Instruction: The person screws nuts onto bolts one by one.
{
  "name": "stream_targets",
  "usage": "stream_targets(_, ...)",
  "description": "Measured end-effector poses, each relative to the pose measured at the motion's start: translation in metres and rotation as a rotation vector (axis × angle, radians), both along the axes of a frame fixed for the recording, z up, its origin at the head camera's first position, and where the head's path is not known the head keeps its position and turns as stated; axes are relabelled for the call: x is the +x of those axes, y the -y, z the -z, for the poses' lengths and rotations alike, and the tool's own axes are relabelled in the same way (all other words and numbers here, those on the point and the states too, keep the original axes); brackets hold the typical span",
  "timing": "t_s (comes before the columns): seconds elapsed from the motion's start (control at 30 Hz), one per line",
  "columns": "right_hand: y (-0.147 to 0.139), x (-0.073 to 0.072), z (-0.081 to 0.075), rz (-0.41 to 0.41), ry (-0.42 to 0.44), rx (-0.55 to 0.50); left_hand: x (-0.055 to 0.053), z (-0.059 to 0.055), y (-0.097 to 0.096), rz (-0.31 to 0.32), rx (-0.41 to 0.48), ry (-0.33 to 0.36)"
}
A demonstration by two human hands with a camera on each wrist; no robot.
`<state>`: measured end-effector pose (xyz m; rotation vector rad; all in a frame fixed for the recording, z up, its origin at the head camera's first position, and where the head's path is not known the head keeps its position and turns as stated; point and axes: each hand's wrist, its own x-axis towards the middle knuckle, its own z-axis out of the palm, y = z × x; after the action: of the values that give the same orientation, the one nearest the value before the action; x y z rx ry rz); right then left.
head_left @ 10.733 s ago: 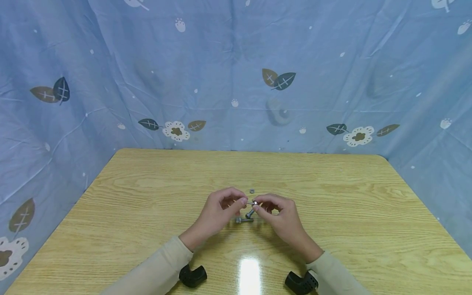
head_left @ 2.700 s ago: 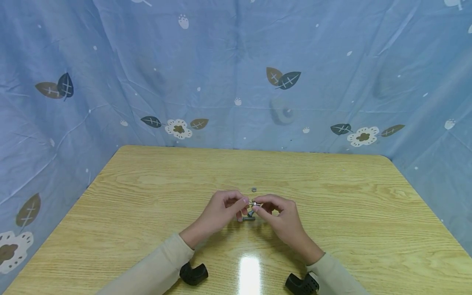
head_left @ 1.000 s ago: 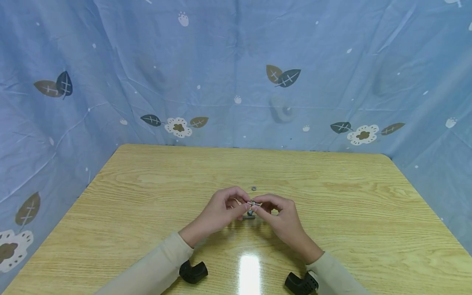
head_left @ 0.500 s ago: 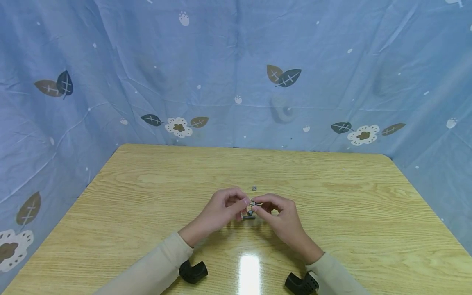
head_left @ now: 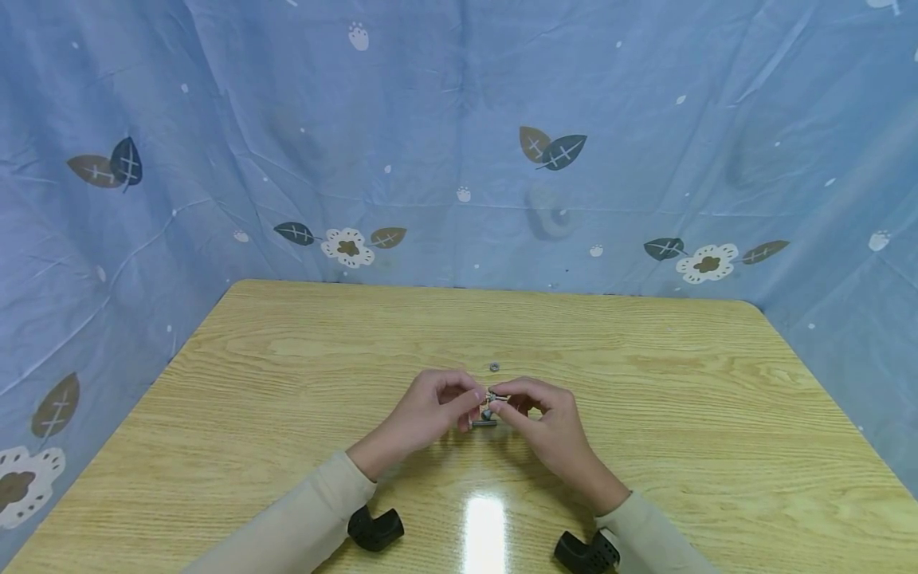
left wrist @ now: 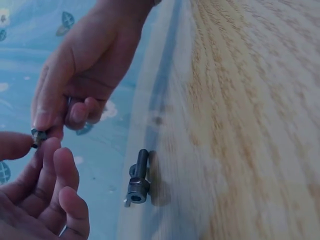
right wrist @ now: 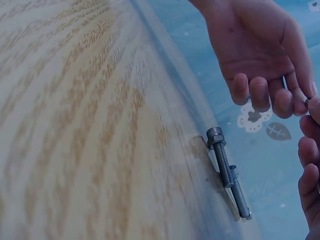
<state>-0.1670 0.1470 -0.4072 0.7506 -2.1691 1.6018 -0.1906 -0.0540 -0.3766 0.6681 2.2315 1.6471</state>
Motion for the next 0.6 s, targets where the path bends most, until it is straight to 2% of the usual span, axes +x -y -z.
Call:
stream_targets(0.23, 0.0002, 0.0002, 0.0002, 0.006, 0.005, 0.009, 0.0003, 0.0003, 0.0016, 0.004, 0.03, 0.047)
stream_targets(0.6, 0.0012, 0.0004, 0.0, 0.012, 0.011, 0.007, -0.0002, 0.0004, 0.0013, 0.015, 0.049, 0.036)
